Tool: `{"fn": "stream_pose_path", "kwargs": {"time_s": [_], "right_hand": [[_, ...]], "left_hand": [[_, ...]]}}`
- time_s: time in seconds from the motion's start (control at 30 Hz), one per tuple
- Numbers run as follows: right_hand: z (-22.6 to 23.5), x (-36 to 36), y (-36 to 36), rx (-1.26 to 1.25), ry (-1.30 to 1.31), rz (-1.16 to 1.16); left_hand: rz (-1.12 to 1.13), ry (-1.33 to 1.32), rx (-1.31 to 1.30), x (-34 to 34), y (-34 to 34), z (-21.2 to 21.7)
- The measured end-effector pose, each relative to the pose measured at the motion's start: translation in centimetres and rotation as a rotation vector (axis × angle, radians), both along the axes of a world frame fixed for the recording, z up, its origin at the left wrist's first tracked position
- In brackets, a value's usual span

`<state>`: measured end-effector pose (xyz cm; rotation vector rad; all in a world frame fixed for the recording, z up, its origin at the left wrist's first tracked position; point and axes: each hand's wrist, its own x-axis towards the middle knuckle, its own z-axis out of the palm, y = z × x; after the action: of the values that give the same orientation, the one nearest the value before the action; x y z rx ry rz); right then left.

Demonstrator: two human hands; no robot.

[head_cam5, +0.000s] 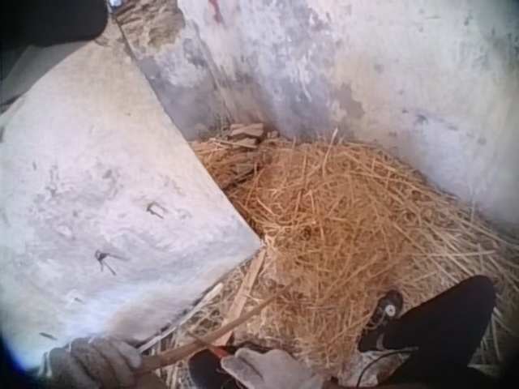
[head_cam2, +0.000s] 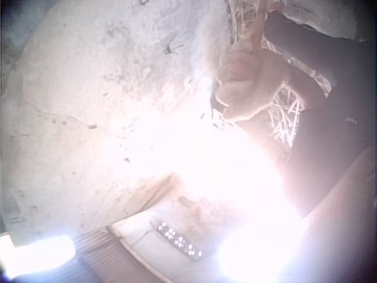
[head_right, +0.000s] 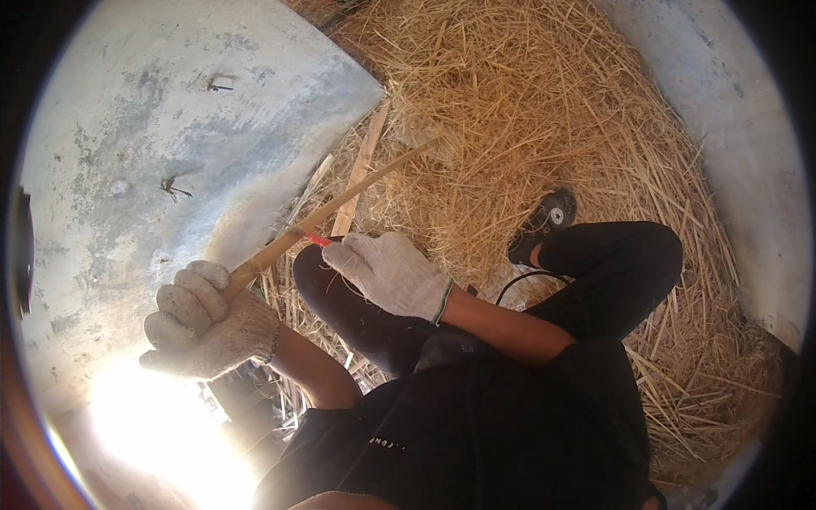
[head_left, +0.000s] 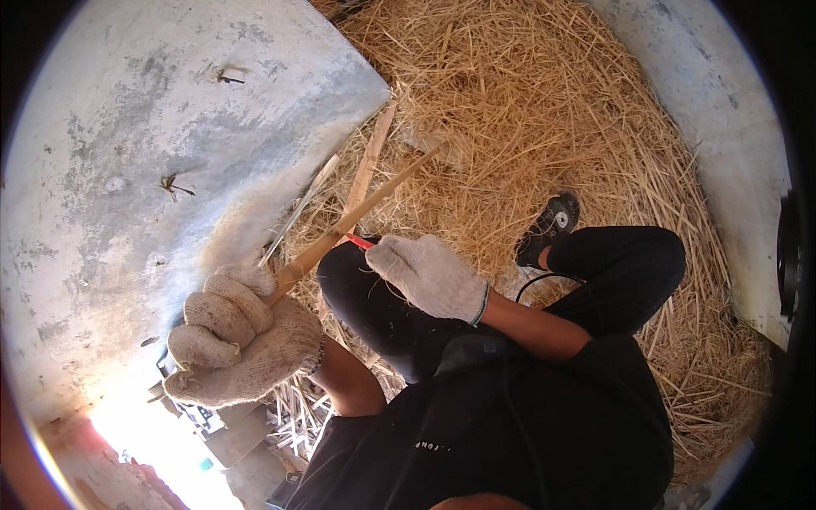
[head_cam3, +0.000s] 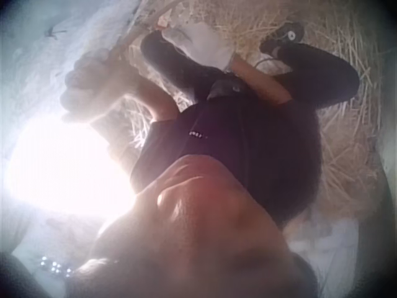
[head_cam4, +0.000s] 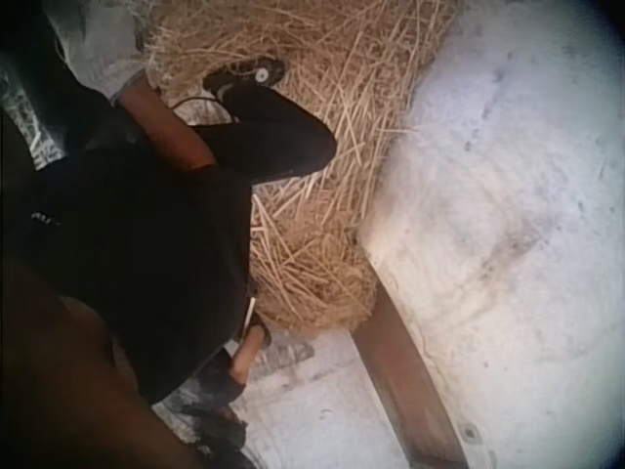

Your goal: The person carves a thin bamboo stick using a small red cutter while sitting on a straw-covered floor.

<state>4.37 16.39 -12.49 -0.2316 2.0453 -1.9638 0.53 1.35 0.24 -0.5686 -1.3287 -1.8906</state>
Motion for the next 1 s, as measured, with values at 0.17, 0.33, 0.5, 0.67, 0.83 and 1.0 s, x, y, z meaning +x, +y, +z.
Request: {"fn": "stream_pose_path", "kwargs": {"time_s": [0.17,0.33,0.5,0.67,0.83,1.0], "right_hand": [[-2.4,-0.2,-0.9,-0.214,-0.171,-0.148],[-0.8,-0.8,-0.4,0.332,0.104,-0.275],[-2.5,1.0,0.9,0.426,0.084,-0.159],[-3.6,3.2,3.3,0.349,-0.039,0.055],[1.4,1.4,3.7,0.243,-0.087,-0.128],[1.2,0.6,1.0,0.215,0.016,-0.11]], "left_hand": [[-0.137,0.035,-0.017,0.0,0.3,0.1],[-0.055,0.041,0.008,0.2,1.4,0.1],[-0.045,0.042,-0.01,-0.1,0.7,0.0],[0.036,-0.018,0.034,-0.5,0.0,0.2],[-0.094,0.028,0.064,-0.8,0.5,0.4],[-0.092,0.022,0.061,-0.3,1.2,0.4]]}}
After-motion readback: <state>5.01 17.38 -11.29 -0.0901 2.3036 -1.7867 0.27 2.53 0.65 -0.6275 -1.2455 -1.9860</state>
